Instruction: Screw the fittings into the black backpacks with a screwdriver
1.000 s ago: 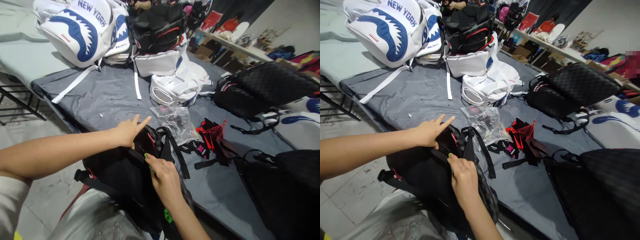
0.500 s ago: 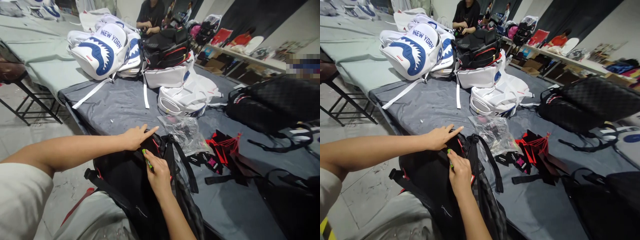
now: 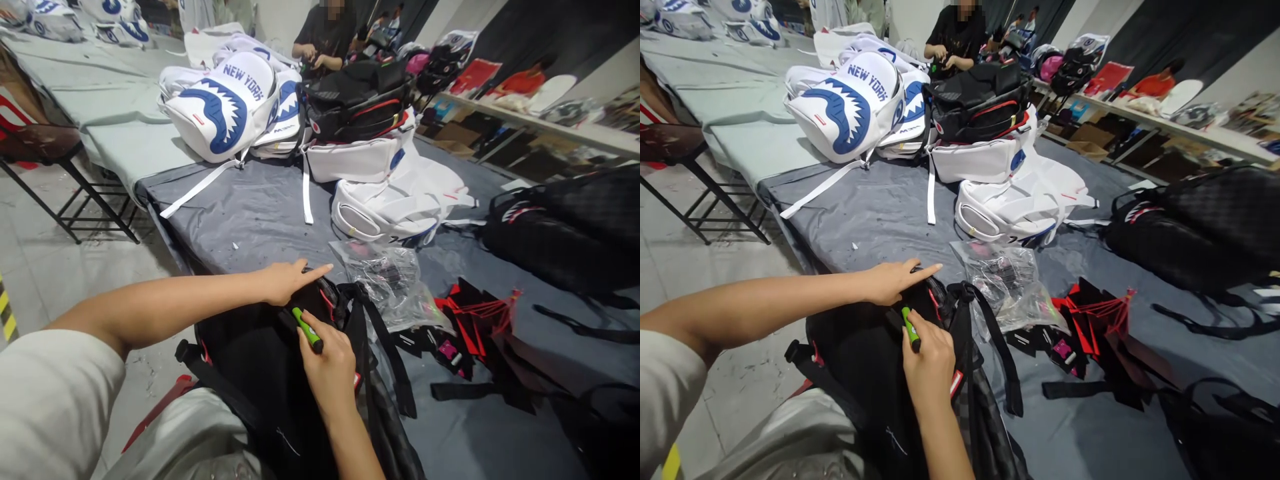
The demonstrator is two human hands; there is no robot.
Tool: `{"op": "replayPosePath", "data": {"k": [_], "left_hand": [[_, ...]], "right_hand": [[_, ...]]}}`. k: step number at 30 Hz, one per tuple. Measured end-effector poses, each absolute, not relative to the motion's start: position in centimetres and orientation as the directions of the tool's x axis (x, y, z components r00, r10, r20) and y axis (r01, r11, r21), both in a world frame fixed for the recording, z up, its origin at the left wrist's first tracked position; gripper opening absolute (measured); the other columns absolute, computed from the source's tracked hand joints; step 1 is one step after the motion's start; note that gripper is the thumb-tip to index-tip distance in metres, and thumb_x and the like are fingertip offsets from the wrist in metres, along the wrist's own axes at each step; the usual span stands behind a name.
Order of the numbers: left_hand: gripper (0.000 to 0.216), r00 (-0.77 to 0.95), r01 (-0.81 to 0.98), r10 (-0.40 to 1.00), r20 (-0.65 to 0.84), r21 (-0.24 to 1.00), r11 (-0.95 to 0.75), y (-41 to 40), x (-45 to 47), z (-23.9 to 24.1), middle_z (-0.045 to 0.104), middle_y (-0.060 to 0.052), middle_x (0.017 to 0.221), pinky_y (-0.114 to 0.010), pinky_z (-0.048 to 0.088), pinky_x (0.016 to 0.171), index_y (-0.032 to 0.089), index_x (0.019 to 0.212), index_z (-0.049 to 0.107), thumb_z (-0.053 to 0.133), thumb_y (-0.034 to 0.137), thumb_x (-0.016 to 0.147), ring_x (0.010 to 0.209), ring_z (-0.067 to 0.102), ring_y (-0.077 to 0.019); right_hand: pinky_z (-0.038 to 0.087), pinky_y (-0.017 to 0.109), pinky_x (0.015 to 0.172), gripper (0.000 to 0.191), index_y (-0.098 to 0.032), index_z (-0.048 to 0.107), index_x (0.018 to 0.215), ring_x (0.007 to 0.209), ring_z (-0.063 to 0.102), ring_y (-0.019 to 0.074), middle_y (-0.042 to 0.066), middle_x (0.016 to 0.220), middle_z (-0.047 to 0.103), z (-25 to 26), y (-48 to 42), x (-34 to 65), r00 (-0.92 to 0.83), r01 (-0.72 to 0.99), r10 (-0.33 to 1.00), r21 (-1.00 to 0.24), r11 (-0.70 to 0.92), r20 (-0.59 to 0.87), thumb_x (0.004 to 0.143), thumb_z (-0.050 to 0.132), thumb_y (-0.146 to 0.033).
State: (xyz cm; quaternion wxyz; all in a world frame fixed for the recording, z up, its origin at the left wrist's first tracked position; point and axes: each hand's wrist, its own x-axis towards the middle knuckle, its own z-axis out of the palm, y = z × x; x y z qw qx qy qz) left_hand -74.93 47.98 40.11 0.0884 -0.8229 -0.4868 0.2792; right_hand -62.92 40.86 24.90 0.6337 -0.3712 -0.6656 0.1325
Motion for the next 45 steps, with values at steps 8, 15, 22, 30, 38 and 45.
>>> {"op": "replayPosePath", "data": {"k": [8, 15, 22, 30, 38, 45], "left_hand": [[0.104, 0.341, 0.746, 0.837, -0.427, -0.419, -0.518, 48.2, -74.5, 40.7, 0.027, -0.019, 0.147, -0.031, 0.051, 0.071, 0.033, 0.153, -0.016, 0.054, 0.011, 0.08, 0.096, 0.063, -0.025], [0.105, 0.335, 0.74, 0.844, -0.42, -0.437, -0.511, 48.3, -74.4, 40.4, 0.03, -0.019, 0.144, -0.034, 0.052, 0.071, 0.033, 0.154, -0.014, 0.055, 0.01, 0.078, 0.094, 0.063, -0.0262], [0.105, 0.362, 0.724, 0.842, -0.4, -0.448, -0.524, 48.4, -74.6, 40.1, 0.034, -0.019, 0.14, -0.034, 0.051, 0.065, 0.032, 0.155, -0.013, 0.052, 0.007, 0.076, 0.087, 0.063, -0.0257], [0.102, 0.363, 0.707, 0.844, -0.395, -0.473, -0.525, 48.5, -74.7, 40.0, 0.037, -0.018, 0.136, -0.03, 0.048, 0.061, 0.032, 0.155, -0.013, 0.049, 0.008, 0.078, 0.084, 0.062, -0.0234], [0.101, 0.357, 0.726, 0.849, -0.389, -0.456, -0.515, 48.6, -74.6, 39.8, 0.035, -0.018, 0.137, -0.034, 0.05, 0.068, 0.033, 0.155, -0.013, 0.05, 0.01, 0.079, 0.091, 0.062, -0.0264], [0.102, 0.327, 0.736, 0.852, -0.408, -0.455, -0.5, 48.6, -74.4, 39.9, 0.034, -0.018, 0.139, -0.033, 0.05, 0.068, 0.034, 0.154, -0.015, 0.052, 0.011, 0.08, 0.092, 0.062, -0.0258]], "right_hand": [[0.044, 0.031, 0.08, 0.016, -0.015, 0.066, 0.103, 0.082, 0.063, 0.0146, 0.003, 0.093, 0.069, 25.4, 40.2, -64.2, 0.196, 0.343, 0.681, -0.7, 0.627, 0.706, 0.088, 0.063, -0.021], [0.045, 0.03, 0.082, 0.014, -0.015, 0.066, 0.1, 0.084, 0.064, 0.0143, 0.003, 0.094, 0.069, 25.8, 39.9, -64.8, 0.243, 0.318, 0.713, -0.748, 0.582, 0.658, 0.087, 0.064, -0.02], [0.047, 0.032, 0.082, 0.017, -0.017, 0.066, 0.103, 0.088, 0.065, 0.016, 0.003, 0.098, 0.07, 25.5, 39.2, -64.3, 0.217, 0.32, 0.761, -0.781, 0.537, 0.612, 0.087, 0.062, -0.018], [0.052, 0.035, 0.087, 0.02, -0.018, 0.068, 0.106, 0.097, 0.067, 0.0179, 0.005, 0.105, 0.069, 25.3, 39.4, -64.2, 0.153, 0.158, 0.843, -0.855, 0.494, 0.515, 0.087, 0.06, -0.017], [0.05, 0.032, 0.088, 0.023, -0.017, 0.066, 0.108, 0.099, 0.066, 0.0159, 0.005, 0.11, 0.068, 25.9, 39.7, -64.1, 0.113, 0.177, 0.814, -0.817, 0.548, 0.57, 0.087, 0.059, -0.013], [0.048, 0.028, 0.089, 0.023, -0.016, 0.063, 0.109, 0.101, 0.065, 0.0123, 0.003, 0.115, 0.067, 26.3, 39.7, -63.6, 0.058, 0.218, 0.78, -0.77, 0.6, 0.623, 0.088, 0.057, -0.01]]}}
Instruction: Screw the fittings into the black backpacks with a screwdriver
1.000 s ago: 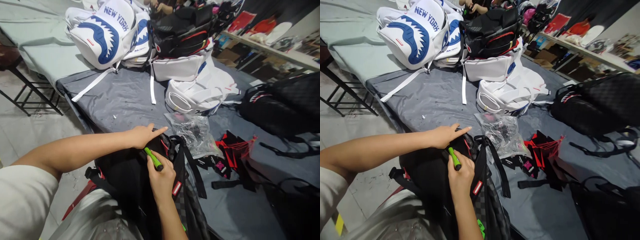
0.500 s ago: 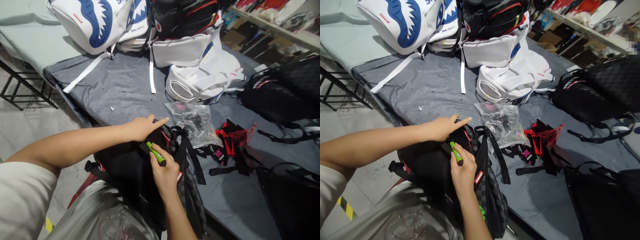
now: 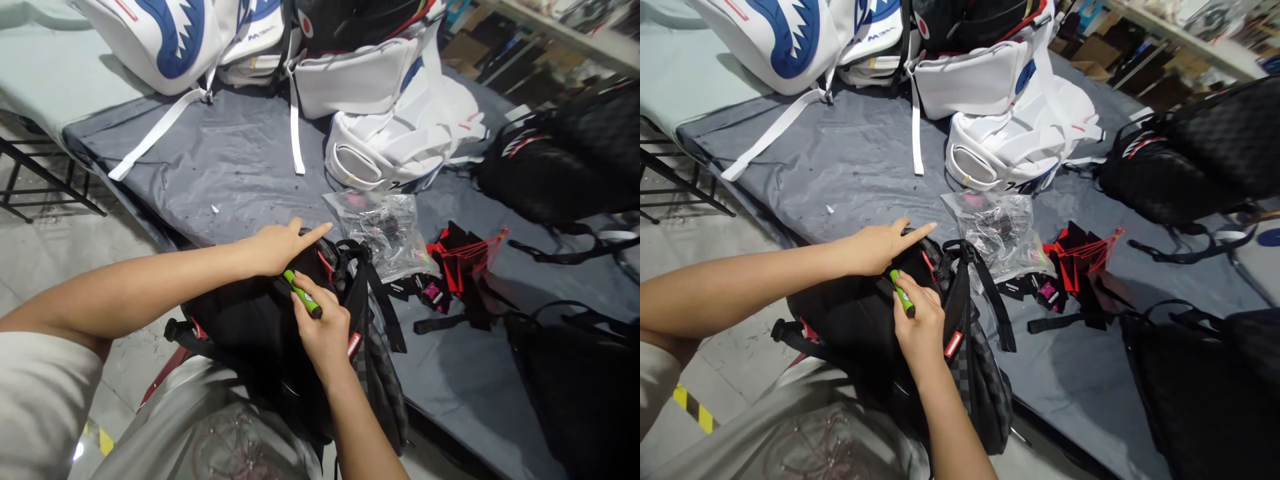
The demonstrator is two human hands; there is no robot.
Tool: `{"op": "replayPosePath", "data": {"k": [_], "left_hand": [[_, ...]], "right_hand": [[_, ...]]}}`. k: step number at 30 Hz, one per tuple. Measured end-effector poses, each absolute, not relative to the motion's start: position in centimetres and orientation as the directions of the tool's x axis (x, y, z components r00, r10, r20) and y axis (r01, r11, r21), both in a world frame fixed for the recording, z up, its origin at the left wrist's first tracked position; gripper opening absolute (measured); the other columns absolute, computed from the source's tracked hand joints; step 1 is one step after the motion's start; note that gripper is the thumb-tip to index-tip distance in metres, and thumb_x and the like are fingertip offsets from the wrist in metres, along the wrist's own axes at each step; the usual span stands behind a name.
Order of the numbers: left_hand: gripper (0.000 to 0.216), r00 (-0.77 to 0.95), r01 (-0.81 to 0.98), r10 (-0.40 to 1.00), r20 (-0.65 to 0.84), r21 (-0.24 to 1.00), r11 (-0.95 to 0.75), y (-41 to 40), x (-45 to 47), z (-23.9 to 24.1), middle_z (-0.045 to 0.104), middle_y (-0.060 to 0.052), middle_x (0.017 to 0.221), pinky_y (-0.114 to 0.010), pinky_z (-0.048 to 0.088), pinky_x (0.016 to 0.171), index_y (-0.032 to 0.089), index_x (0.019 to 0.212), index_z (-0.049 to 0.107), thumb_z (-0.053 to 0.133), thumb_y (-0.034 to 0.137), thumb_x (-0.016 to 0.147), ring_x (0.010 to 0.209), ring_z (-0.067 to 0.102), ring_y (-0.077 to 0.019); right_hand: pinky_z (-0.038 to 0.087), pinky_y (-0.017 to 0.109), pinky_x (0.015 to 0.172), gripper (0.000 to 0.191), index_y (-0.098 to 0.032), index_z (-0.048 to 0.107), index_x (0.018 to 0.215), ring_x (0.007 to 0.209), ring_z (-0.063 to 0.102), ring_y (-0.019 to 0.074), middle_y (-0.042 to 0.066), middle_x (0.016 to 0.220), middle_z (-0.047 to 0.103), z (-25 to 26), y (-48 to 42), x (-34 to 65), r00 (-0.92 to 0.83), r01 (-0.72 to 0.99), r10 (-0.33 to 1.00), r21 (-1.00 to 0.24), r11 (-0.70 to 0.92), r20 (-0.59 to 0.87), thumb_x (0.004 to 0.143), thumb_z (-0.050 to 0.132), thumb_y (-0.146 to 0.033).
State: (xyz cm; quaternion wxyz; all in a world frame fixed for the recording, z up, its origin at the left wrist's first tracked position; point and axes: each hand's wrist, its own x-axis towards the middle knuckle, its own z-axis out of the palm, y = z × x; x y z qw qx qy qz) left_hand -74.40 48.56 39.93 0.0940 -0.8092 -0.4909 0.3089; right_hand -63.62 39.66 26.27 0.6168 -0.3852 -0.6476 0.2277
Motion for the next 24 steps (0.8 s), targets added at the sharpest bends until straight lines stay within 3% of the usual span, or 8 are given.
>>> {"op": "replayPosePath", "data": {"k": [4, 8, 12, 17, 20, 24], "left_hand": [[0.1, 0.345, 0.733, 0.849, -0.401, -0.449, -0.511, 48.5, -74.4, 40.2, 0.034, -0.019, 0.14, -0.034, 0.051, 0.068, 0.033, 0.155, -0.012, 0.048, 0.007, 0.079, 0.092, 0.062, -0.0258], [0.101, 0.34, 0.745, 0.85, -0.402, -0.437, -0.505, 48.3, -74.3, 40.3, 0.034, -0.019, 0.14, -0.035, 0.052, 0.071, 0.032, 0.156, -0.01, 0.05, 0.007, 0.078, 0.095, 0.062, -0.028], [0.102, 0.344, 0.743, 0.845, -0.409, -0.431, -0.511, 48.3, -74.2, 40.4, 0.035, -0.019, 0.141, -0.036, 0.053, 0.072, 0.031, 0.156, -0.01, 0.049, 0.004, 0.077, 0.095, 0.063, -0.0273], [0.101, 0.334, 0.755, 0.847, -0.413, -0.421, -0.503, 48.3, -74.3, 40.5, 0.033, -0.02, 0.142, -0.037, 0.053, 0.075, 0.031, 0.156, -0.009, 0.052, 0.007, 0.079, 0.098, 0.062, -0.0285], [0.103, 0.335, 0.749, 0.848, -0.411, -0.43, -0.504, 48.2, -74.2, 40.5, 0.033, -0.019, 0.142, -0.037, 0.053, 0.075, 0.032, 0.156, -0.01, 0.051, 0.004, 0.077, 0.097, 0.063, -0.0281], [0.104, 0.328, 0.751, 0.847, -0.419, -0.428, -0.503, 48.2, -74.2, 40.4, 0.033, -0.02, 0.142, -0.037, 0.053, 0.073, 0.032, 0.156, -0.01, 0.052, 0.005, 0.076, 0.095, 0.063, -0.0282]], "right_hand": [[0.044, 0.031, 0.085, 0.024, -0.017, 0.064, 0.108, 0.092, 0.066, 0.0135, 0.002, 0.111, 0.068, 26.2, 39.6, -63.8, 0.068, 0.384, 0.765, -0.725, 0.572, 0.64, 0.086, 0.059, -0.009], [0.046, 0.029, 0.088, 0.022, -0.017, 0.064, 0.107, 0.094, 0.065, 0.0125, 0.001, 0.111, 0.068, 26.1, 39.5, -63.8, 0.09, 0.283, 0.759, -0.747, 0.601, 0.645, 0.086, 0.06, -0.01], [0.046, 0.03, 0.084, 0.023, -0.018, 0.063, 0.109, 0.09, 0.066, 0.013, 0.002, 0.109, 0.069, 25.8, 39.5, -64.1, 0.109, 0.348, 0.765, -0.746, 0.568, 0.634, 0.087, 0.06, -0.012], [0.05, 0.025, 0.089, 0.024, -0.018, 0.064, 0.108, 0.101, 0.065, 0.0114, 0.001, 0.112, 0.068, 25.5, 39.9, -64.7, 0.116, 0.128, 0.804, -0.811, 0.571, 0.584, 0.086, 0.06, -0.01], [0.049, 0.027, 0.087, 0.027, -0.017, 0.063, 0.111, 0.1, 0.065, 0.0125, 0.002, 0.114, 0.067, 25.5, 40.0, -64.3, 0.074, 0.224, 0.769, -0.762, 0.608, 0.635, 0.086, 0.059, -0.008], [0.049, 0.026, 0.089, 0.025, -0.017, 0.063, 0.11, 0.101, 0.064, 0.0117, 0.002, 0.114, 0.067, 25.6, 39.9, -63.7, 0.069, 0.211, 0.766, -0.759, 0.615, 0.64, 0.087, 0.058, -0.009]]}}
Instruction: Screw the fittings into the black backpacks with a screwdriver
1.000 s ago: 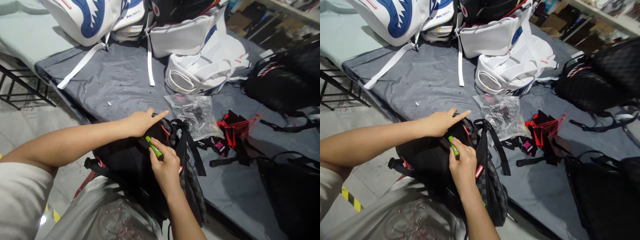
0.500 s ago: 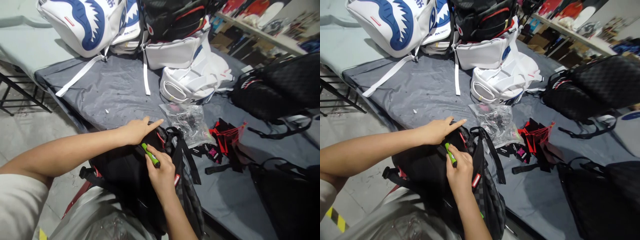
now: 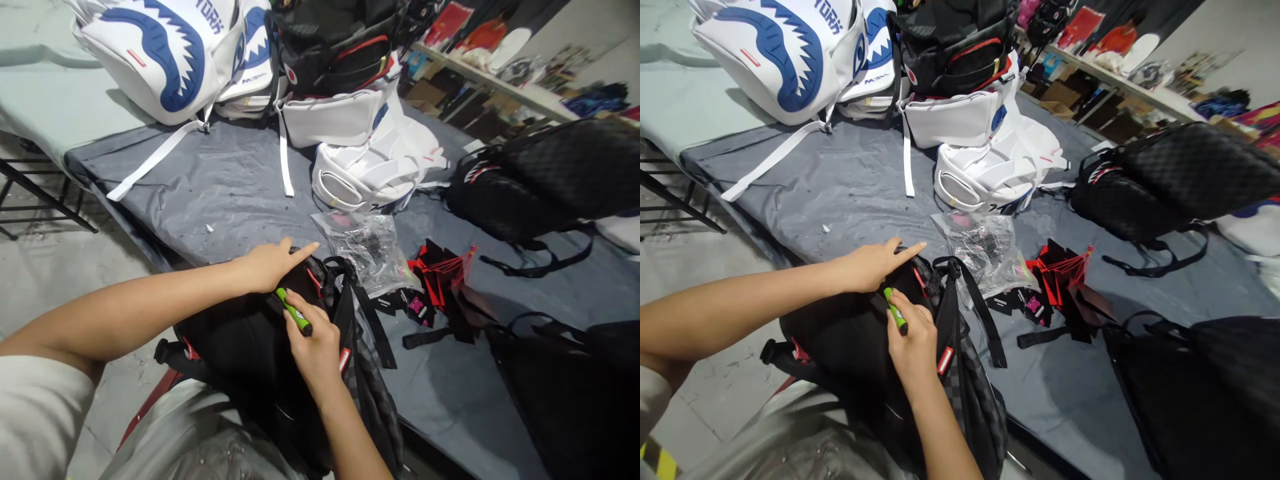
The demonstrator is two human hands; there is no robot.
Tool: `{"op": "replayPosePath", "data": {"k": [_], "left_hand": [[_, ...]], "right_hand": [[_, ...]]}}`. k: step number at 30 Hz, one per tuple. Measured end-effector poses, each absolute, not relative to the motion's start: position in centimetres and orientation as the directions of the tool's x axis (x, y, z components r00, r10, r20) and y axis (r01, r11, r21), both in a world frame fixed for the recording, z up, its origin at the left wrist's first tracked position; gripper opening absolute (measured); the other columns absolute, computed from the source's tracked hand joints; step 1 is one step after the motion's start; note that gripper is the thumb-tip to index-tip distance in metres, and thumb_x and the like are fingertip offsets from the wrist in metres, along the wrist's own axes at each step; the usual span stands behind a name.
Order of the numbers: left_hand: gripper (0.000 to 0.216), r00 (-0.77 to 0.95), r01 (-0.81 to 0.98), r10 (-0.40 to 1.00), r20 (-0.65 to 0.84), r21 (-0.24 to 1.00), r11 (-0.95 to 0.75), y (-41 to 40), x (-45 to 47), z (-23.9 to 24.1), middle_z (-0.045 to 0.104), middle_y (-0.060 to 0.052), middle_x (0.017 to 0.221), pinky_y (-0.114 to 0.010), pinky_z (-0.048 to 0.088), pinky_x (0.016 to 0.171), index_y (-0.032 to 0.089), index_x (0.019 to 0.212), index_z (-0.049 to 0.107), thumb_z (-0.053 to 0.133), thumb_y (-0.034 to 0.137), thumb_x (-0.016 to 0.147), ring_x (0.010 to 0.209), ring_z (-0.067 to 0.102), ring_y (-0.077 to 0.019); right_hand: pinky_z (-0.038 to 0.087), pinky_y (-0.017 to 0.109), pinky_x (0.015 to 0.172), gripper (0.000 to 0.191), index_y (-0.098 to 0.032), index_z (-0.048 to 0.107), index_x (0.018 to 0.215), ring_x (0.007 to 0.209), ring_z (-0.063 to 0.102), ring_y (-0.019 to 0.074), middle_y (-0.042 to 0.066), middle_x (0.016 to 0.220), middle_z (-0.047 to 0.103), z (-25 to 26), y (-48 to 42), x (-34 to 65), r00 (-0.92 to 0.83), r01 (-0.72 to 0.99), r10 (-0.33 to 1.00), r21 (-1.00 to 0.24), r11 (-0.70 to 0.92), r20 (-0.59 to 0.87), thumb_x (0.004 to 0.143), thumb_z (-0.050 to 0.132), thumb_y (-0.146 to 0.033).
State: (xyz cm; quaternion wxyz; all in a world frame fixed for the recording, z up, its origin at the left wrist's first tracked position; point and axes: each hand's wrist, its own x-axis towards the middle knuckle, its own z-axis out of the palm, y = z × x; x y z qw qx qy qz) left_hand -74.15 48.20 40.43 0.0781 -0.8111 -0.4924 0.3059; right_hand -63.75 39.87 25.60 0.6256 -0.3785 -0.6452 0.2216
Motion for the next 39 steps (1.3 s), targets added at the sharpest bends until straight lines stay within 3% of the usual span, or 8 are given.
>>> {"op": "replayPosePath", "data": {"k": [3, 7, 19, 27, 31, 35, 38, 39], "left_hand": [[0.105, 0.33, 0.748, 0.847, -0.417, -0.432, -0.503, 48.3, -74.1, 40.4, 0.033, -0.019, 0.141, -0.036, 0.053, 0.072, 0.032, 0.156, -0.01, 0.052, 0.004, 0.075, 0.094, 0.063, -0.0278], [0.104, 0.331, 0.755, 0.844, -0.421, -0.418, -0.505, 48.4, -74.2, 40.5, 0.037, -0.018, 0.136, -0.036, 0.053, 0.072, 0.032, 0.156, -0.008, 0.052, 0.005, 0.076, 0.094, 0.063, -0.0278], [0.103, 0.299, 0.753, 0.864, -0.404, -0.457, -0.474, 48.2, -74.2, 40.6, 0.034, -0.016, 0.142, -0.038, 0.053, 0.076, 0.034, 0.155, -0.01, 0.051, 0.006, 0.077, 0.098, 0.063, -0.0288], [0.101, 0.306, 0.721, 0.869, -0.39, -0.501, -0.479, 48.7, -75.2, 40.2, 0.036, -0.013, 0.14, -0.033, 0.051, 0.07, 0.035, 0.154, -0.015, 0.05, 0.011, 0.08, 0.101, 0.061, -0.0266], [0.103, 0.315, 0.715, 0.875, -0.368, -0.514, -0.474, 48.9, -75.8, 40.0, 0.034, -0.011, 0.142, -0.033, 0.05, 0.069, 0.036, 0.153, -0.018, 0.054, 0.016, 0.082, 0.101, 0.061, -0.0262], [0.103, 0.303, 0.723, 0.872, -0.385, -0.503, -0.474, 48.8, -75.7, 40.1, 0.033, -0.009, 0.144, -0.031, 0.05, 0.071, 0.037, 0.152, -0.019, 0.054, 0.017, 0.083, 0.106, 0.059, -0.0254], [0.103, 0.281, 0.718, 0.879, -0.386, -0.523, -0.459, 48.7, -75.3, 40.1, 0.034, -0.009, 0.142, -0.031, 0.049, 0.069, 0.037, 0.152, -0.018, 0.054, 0.017, 0.083, 0.104, 0.059, -0.0253], [0.103, 0.276, 0.719, 0.88, -0.386, -0.525, -0.456, 48.7, -75.2, 40.1, 0.033, -0.009, 0.143, -0.032, 0.05, 0.07, 0.038, 0.152, -0.019, 0.054, 0.017, 0.083, 0.103, 0.059, -0.0251]], "right_hand": [[0.049, 0.028, 0.085, 0.026, -0.017, 0.063, 0.111, 0.093, 0.066, 0.0123, 0.001, 0.114, 0.067, 25.6, 39.8, -63.7, 0.057, 0.314, 0.764, -0.738, 0.597, 0.642, 0.087, 0.058, -0.009], [0.049, 0.026, 0.088, 0.024, -0.016, 0.063, 0.11, 0.101, 0.064, 0.0126, 0.003, 0.114, 0.067, 25.6, 39.7, -64.0, 0.093, 0.21, 0.779, -0.777, 0.593, 0.62, 0.088, 0.057, -0.01], [0.045, 0.029, 0.086, 0.025, -0.016, 0.064, 0.108, 0.093, 0.065, 0.0142, 0.001, 0.112, 0.068, 26.8, 39.2, -63.9, 0.086, 0.325, 0.79, -0.767, 0.553, 0.607, 0.085, 0.058, -0.009], [0.043, 0.029, 0.084, 0.024, -0.017, 0.063, 0.108, 0.097, 0.065, 0.0143, -0.002, 0.115, 0.067, 27.4, 39.5, -64.9, 0.074, 0.229, 0.869, -0.856, 0.463, 0.489, 0.085, 0.056, -0.013], [0.045, 0.034, 0.082, 0.018, -0.018, 0.065, 0.1, 0.085, 0.066, 0.0177, -0.001, 0.096, 0.07, 28.4, 38.6, -62.8, 0.015, 0.238, 0.93, -0.905, 0.353, 0.367, 0.083, 0.059, -0.016], [0.049, 0.027, 0.091, 0.009, -0.019, 0.061, 0.093, 0.104, 0.064, 0.0138, 0.001, 0.113, 0.067, 28.7, 36.6, -55.9, 0.193, -0.171, 0.916, -0.907, 0.384, 0.351, 0.084, 0.062, -0.017], [0.049, 0.036, 0.093, 0.008, -0.018, 0.047, 0.092, 0.095, 0.065, 0.0163, 0.003, 0.09, 0.067, 25.2, 38.2, -50.2, 0.662, 0.0, 0.661, -0.881, 0.473, 0.354, 0.089, 0.054, -0.015], [0.05, 0.034, 0.09, 0.005, -0.016, 0.05, 0.095, 0.094, 0.064, 0.0167, 0.005, 0.091, 0.064, 23.2, 39.5, -48.8, 0.703, 0.188, 0.622, -0.933, 0.307, 0.346, 0.09, 0.051, -0.015]]}}
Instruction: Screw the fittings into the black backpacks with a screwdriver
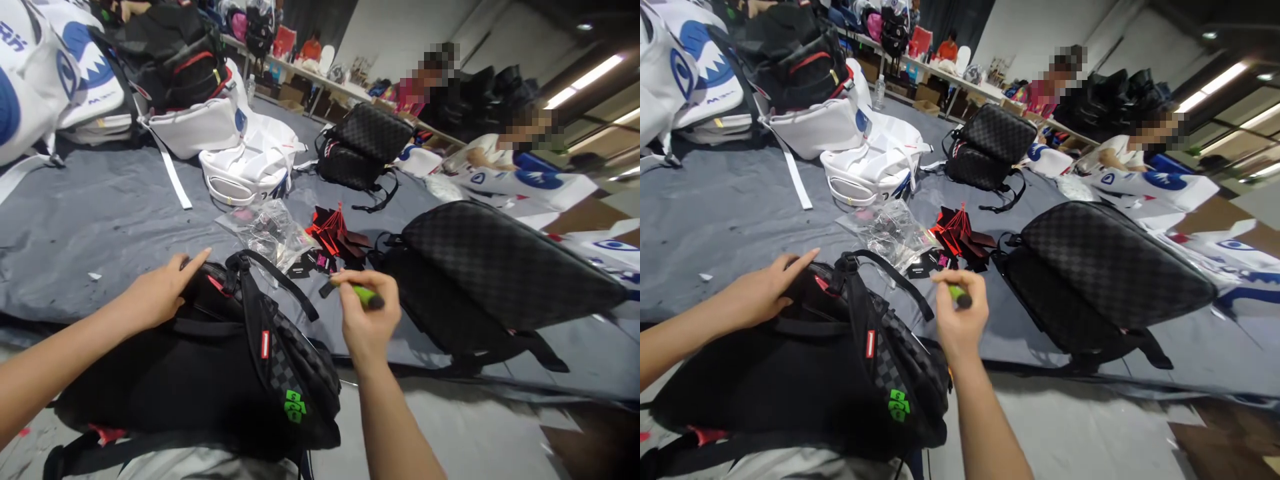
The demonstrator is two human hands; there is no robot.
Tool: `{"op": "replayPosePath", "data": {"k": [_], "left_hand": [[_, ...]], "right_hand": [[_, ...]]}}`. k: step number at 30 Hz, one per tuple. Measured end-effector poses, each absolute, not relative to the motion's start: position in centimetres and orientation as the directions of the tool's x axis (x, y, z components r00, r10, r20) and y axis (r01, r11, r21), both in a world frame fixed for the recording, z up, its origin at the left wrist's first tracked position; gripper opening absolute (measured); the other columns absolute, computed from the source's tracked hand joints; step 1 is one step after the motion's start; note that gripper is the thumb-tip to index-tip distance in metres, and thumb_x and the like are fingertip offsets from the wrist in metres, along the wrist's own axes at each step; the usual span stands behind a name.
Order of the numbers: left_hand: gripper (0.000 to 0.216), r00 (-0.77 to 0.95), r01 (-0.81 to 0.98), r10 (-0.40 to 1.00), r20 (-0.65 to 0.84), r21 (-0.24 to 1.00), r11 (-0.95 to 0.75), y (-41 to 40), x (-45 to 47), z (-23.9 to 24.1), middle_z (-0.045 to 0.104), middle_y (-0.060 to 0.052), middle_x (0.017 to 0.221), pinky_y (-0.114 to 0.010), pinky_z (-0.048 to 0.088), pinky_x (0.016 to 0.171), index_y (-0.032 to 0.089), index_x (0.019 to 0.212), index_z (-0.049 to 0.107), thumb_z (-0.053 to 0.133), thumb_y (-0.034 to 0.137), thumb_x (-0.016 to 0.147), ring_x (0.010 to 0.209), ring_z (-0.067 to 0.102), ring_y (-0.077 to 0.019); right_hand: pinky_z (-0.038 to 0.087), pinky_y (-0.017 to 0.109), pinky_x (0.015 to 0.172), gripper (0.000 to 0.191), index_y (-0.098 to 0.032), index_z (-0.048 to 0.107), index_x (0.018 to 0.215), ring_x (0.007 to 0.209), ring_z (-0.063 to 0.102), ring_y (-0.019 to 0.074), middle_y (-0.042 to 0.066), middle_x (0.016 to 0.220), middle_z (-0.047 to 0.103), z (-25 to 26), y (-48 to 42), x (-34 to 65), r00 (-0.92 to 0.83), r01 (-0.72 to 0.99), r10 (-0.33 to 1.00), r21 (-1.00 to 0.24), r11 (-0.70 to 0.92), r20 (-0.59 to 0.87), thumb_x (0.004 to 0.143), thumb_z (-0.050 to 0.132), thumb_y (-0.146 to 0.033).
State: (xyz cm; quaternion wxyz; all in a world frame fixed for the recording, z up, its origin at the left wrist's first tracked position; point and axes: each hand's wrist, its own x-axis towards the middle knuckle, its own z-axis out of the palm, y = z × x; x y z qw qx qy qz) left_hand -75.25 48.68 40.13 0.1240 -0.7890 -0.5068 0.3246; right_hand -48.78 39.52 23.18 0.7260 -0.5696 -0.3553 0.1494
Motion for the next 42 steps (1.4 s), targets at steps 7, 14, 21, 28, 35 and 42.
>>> {"op": "replayPosePath", "data": {"k": [7, 14, 21, 28, 35, 42], "left_hand": [[0.102, 0.27, 0.74, 0.876, -0.399, -0.497, -0.454, 48.5, -75.1, 40.2, 0.029, -0.01, 0.146, -0.032, 0.05, 0.079, 0.037, 0.152, -0.02, 0.051, 0.013, 0.082, 0.11, 0.057, -0.024], [0.098, 0.272, 0.748, 0.874, -0.404, -0.482, -0.456, 48.3, -74.8, 40.5, 0.03, -0.011, 0.144, -0.033, 0.051, 0.077, 0.035, 0.153, -0.016, 0.047, 0.012, 0.082, 0.109, 0.057, -0.0254], [0.097, 0.264, 0.757, 0.872, -0.411, -0.472, -0.452, 48.2, -74.5, 40.8, 0.034, -0.012, 0.142, -0.035, 0.05, 0.077, 0.033, 0.155, -0.011, 0.05, 0.013, 0.082, 0.109, 0.056, -0.0266], [0.098, 0.294, 0.762, 0.878, -0.376, -0.462, -0.453, 48.0, -74.2, 40.6, 0.039, -0.015, 0.136, -0.035, 0.051, 0.077, 0.03, 0.157, -0.003, 0.05, 0.009, 0.077, 0.102, 0.06, -0.0268], [0.112, 0.287, 0.779, 0.888, -0.359, -0.451, -0.435, 48.1, -73.8, 40.5, 0.032, -0.019, 0.143, -0.039, 0.053, 0.076, 0.034, 0.155, -0.01, 0.056, 0.004, 0.07, 0.104, 0.061, -0.0324], [0.089, 0.431, 0.902, 0.879, -0.203, 0.127, -0.413, 46.5, -78.2, 41.5, 0.02, -0.012, 0.157, -0.035, 0.025, 0.117, 0.016, 0.157, -0.002, 0.052, 0.043, 0.092, 0.143, 0.027, -0.0213]], "right_hand": [[0.044, 0.032, 0.092, 0.051, -0.014, 0.059, 0.129, 0.12, 0.051, 0.0243, 0.012, 0.135, 0.053, 11.4, 49.2, -47.1, -0.068, 0.787, 0.987, -0.6, 0.142, 0.144, 0.08, 0.053, -0.002], [0.037, 0.033, 0.084, 0.033, -0.006, 0.065, 0.113, 0.098, 0.058, 0.0246, 0.02, 0.102, 0.064, 11.2, 48.9, -48.8, 0.028, 0.799, 0.999, -0.601, -0.008, 0.023, 0.09, 0.043, -0.012], [0.04, 0.026, 0.082, 0.02, -0.013, 0.071, 0.092, 0.09, 0.06, 0.0179, 0.009, 0.092, 0.068, 12.0, 47.2, -47.4, 0.14, 0.575, 0.99, -0.816, -0.056, 0.031, 0.079, 0.055, -0.01], [0.042, 0.024, 0.057, 0.047, -0.01, 0.062, 0.099, 0.062, 0.054, 0.0135, 0.007, 0.078, 0.063, 22.2, 43.9, -48.3, 0.367, 0.044, 0.927, -0.997, 0.06, 0.072, 0.077, 0.064, -0.051], [0.032, 0.025, 0.061, 0.019, -0.019, 0.067, 0.094, 0.064, 0.055, 0.0141, 0.003, 0.074, 0.063, 30.2, 41.6, -57.8, -0.164, 0.32, 0.955, -0.902, 0.289, 0.248, 0.086, 0.049, -0.02], [0.024, 0.027, 0.06, 0.013, -0.02, 0.061, 0.085, 0.07, 0.058, 0.0149, 0.002, 0.074, 0.063, 31.1, 42.5, -61.2, -0.341, 0.654, 0.939, -0.708, 0.266, 0.039, 0.086, 0.049, -0.015]]}}
